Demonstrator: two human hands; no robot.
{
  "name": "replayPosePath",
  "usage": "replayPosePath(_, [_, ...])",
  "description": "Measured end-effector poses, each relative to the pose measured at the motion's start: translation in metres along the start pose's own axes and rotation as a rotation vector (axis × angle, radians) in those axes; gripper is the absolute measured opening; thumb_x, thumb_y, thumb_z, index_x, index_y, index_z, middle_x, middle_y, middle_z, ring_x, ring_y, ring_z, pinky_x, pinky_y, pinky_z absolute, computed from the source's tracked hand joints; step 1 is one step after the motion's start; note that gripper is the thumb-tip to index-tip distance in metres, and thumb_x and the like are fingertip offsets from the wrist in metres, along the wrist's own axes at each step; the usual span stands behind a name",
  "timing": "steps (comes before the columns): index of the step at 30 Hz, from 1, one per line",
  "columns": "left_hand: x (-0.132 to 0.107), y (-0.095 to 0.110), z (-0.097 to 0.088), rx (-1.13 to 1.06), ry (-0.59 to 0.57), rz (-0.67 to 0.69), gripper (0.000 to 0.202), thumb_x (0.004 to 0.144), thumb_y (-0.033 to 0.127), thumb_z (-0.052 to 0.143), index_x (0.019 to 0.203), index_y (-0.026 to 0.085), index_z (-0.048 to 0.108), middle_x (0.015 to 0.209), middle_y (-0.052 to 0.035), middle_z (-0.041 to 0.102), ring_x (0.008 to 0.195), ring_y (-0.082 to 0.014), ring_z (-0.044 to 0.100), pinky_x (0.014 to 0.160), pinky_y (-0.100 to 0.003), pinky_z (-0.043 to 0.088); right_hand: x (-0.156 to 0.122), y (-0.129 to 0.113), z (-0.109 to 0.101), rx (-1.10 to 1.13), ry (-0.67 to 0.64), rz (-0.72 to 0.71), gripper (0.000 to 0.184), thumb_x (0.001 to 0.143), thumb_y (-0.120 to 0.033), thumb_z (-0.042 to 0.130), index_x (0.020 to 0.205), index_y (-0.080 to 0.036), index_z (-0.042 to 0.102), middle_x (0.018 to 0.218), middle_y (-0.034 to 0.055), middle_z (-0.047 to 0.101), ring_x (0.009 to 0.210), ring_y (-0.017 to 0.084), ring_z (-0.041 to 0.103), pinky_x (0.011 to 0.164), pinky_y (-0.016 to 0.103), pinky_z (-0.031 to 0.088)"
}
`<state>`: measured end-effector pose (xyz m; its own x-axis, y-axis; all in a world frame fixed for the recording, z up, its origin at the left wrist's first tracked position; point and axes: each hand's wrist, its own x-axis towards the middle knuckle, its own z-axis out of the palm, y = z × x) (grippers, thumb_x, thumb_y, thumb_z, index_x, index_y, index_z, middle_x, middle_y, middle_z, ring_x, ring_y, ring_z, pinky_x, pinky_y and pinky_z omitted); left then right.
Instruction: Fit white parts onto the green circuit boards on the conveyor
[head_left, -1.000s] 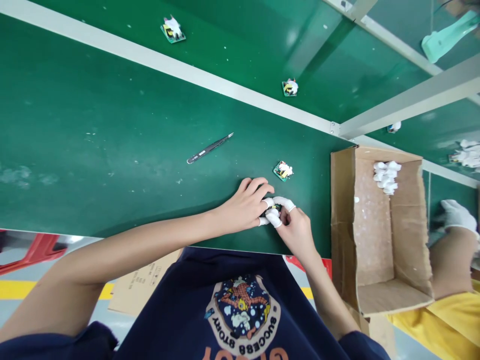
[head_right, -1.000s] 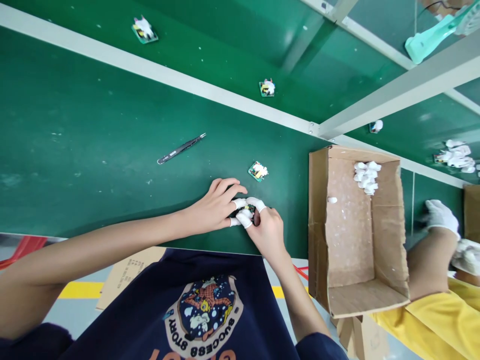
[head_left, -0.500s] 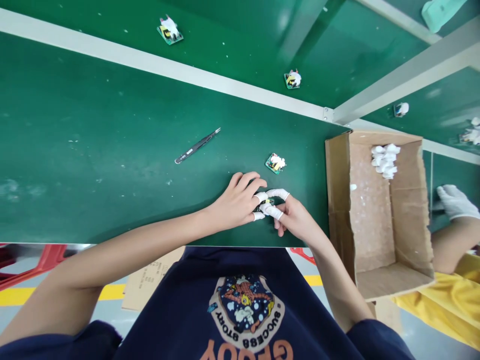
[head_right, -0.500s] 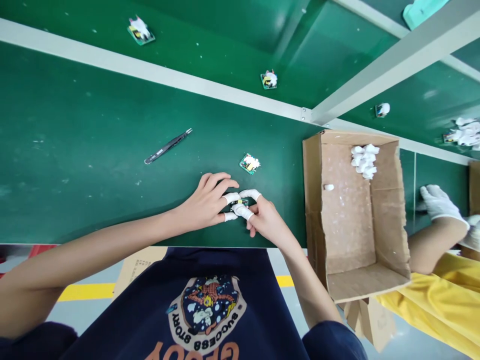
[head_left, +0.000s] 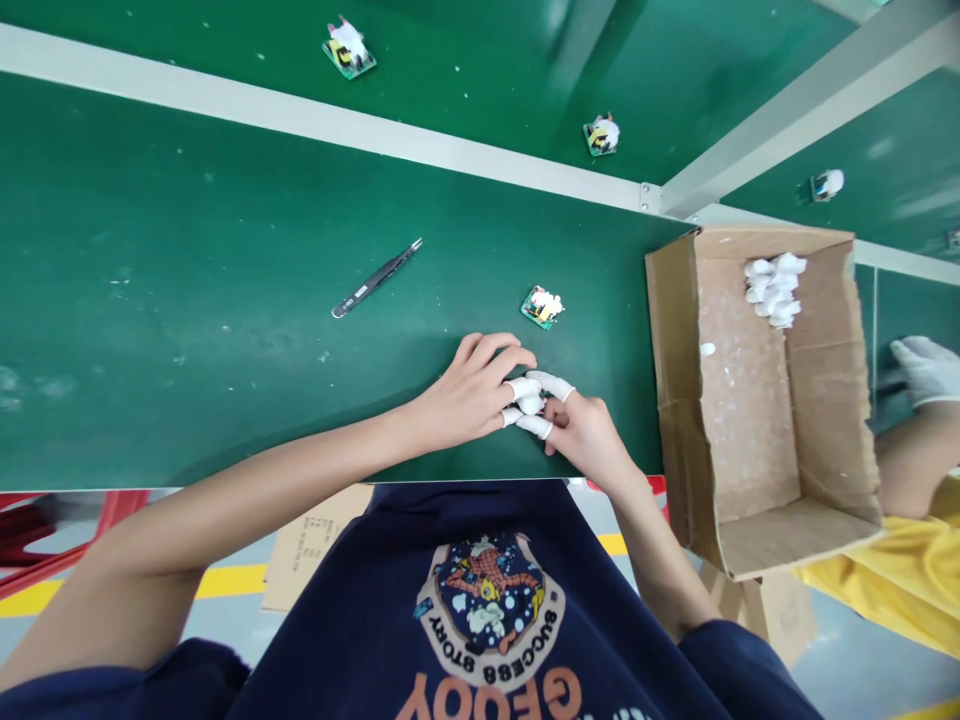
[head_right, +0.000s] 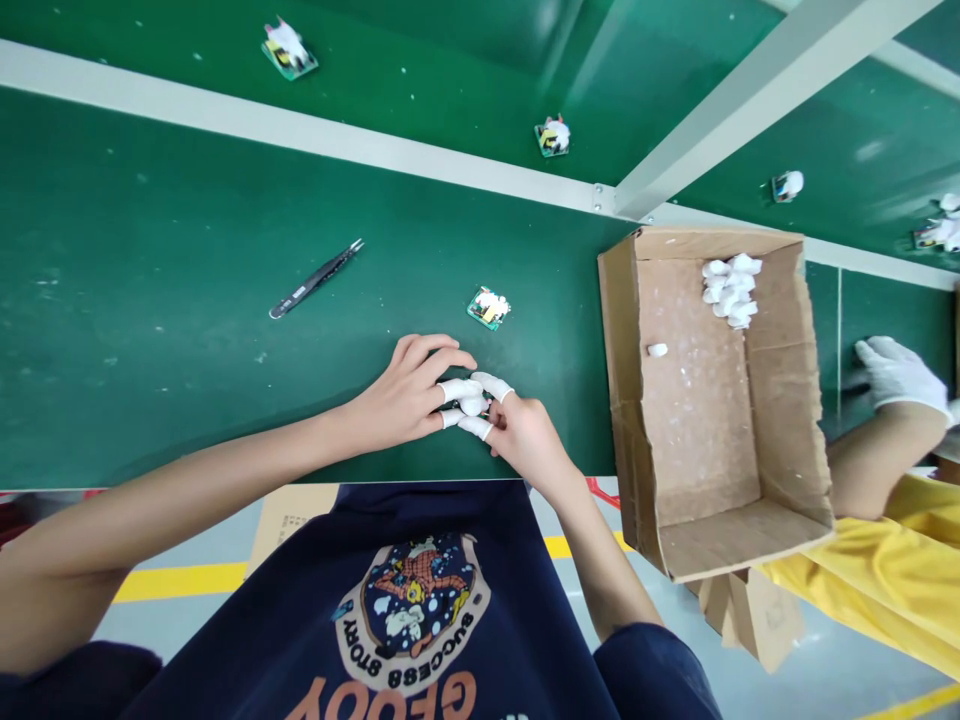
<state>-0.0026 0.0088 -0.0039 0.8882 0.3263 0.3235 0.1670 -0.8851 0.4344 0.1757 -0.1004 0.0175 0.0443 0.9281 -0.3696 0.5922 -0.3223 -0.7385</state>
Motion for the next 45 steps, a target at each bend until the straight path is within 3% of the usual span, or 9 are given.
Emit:
replayPosePath(4, [0.0,-0.001,-0.001,-0.022,-0.029,-0.03,0.01,0.087,0.022,0.057,0.09,0.014,0.061,0.125,-0.0128,0.054,0.121,-0.0306,0.039,0.096,-0.048,0.033,-0.001,-0.002,0.003,0.038,0.01,-0.022,0.029,0.088,-0.04,0.06,0.11,-0.021,0.06,0.051,-0.0064,0.057,0.044,0.016,0.06,0.053,0.028,0.048])
replayPosePath(8, [-0.001,-0.001,0.0,-0.002,-0.013,0.004,0.013,0.089,0.025,0.056,0.095,0.014,0.061,0.124,-0.0129,0.055,0.121,-0.0306,0.039,0.095,-0.049,0.033,0.002,-0.001,0.0,0.123,0.002,0.034,0.032,0.089,-0.038,0.058,0.116,-0.02,0.056,0.057,-0.0057,0.062,0.043,0.014,0.061,0.051,0.026,0.049])
replayPosePath(15, [-0.003,0.0,-0.004,0.1,0.031,0.143,0.008,0.089,0.017,0.054,0.086,0.017,0.062,0.121,-0.0077,0.059,0.12,-0.0292,0.039,0.096,-0.048,0.03,0.009,0.006,-0.014,0.436,-0.259,0.078,0.038,0.084,-0.044,0.064,0.109,-0.017,0.054,0.068,-0.0005,0.068,0.058,0.017,0.069,0.055,0.027,0.054])
replayPosePath(20, [-0.002,-0.002,-0.004,0.052,-0.03,0.082,0.014,0.089,0.023,0.055,0.1,0.016,0.06,0.125,-0.0122,0.055,0.122,-0.0304,0.039,0.097,-0.049,0.03,0.011,0.001,-0.014,0.468,-0.248,0.116,0.043,0.086,-0.047,0.061,0.113,-0.015,0.052,0.064,-0.0006,0.067,0.053,0.015,0.067,0.049,0.024,0.051])
replayPosePath(28, [0.001,-0.004,0.001,-0.041,-0.052,-0.129,0.031,0.082,0.032,0.065,0.104,0.012,0.058,0.123,-0.0146,0.051,0.119,-0.0322,0.038,0.096,-0.048,0.033,0.008,-0.007,-0.01,0.347,-0.16,0.136,0.044,0.086,-0.044,0.06,0.121,-0.018,0.05,0.064,-0.002,0.066,0.052,0.017,0.068,0.049,0.025,0.051])
replayPosePath(31, [0.001,-0.003,0.001,-0.048,-0.054,-0.136,0.026,0.081,0.029,0.065,0.1,0.012,0.06,0.122,-0.0148,0.052,0.118,-0.0319,0.038,0.095,-0.048,0.034,0.009,-0.014,-0.006,0.206,-0.13,0.126,0.038,0.085,-0.038,0.06,0.117,-0.019,0.05,0.061,-0.0033,0.065,0.048,0.016,0.065,0.049,0.025,0.05])
replayPosePath(35, [0.001,-0.002,0.001,-0.034,-0.051,-0.121,0.014,0.082,0.022,0.061,0.093,0.013,0.061,0.123,-0.0144,0.053,0.119,-0.0316,0.038,0.094,-0.049,0.034,0.009,-0.022,0.002,-0.127,0.032,0.173,0.019,0.082,-0.03,0.057,0.098,-0.019,0.054,0.053,-0.0047,0.061,0.04,0.016,0.058,0.047,0.026,0.044])
replayPosePath(41, [0.0,-0.002,0.0,-0.006,-0.027,-0.108,0.014,0.082,0.023,0.061,0.089,0.012,0.061,0.12,-0.0147,0.055,0.116,-0.0314,0.039,0.092,-0.048,0.035,0.012,-0.028,0.005,-0.123,-0.005,0.166,0.022,0.085,-0.035,0.053,0.101,-0.019,0.053,0.054,-0.0036,0.061,0.041,0.016,0.057,0.045,0.025,0.039])
replayPosePath(45, [0.0,0.0,-0.001,0.076,-0.025,-0.112,0.017,0.082,0.026,0.063,0.088,0.01,0.061,0.119,-0.0154,0.055,0.115,-0.0326,0.04,0.09,-0.046,0.034,0.012,-0.03,0.016,-0.405,0.203,0.186,0.023,0.084,-0.036,0.053,0.097,-0.018,0.058,0.053,-0.0012,0.057,0.05,0.02,0.057,0.051,0.028,0.038])
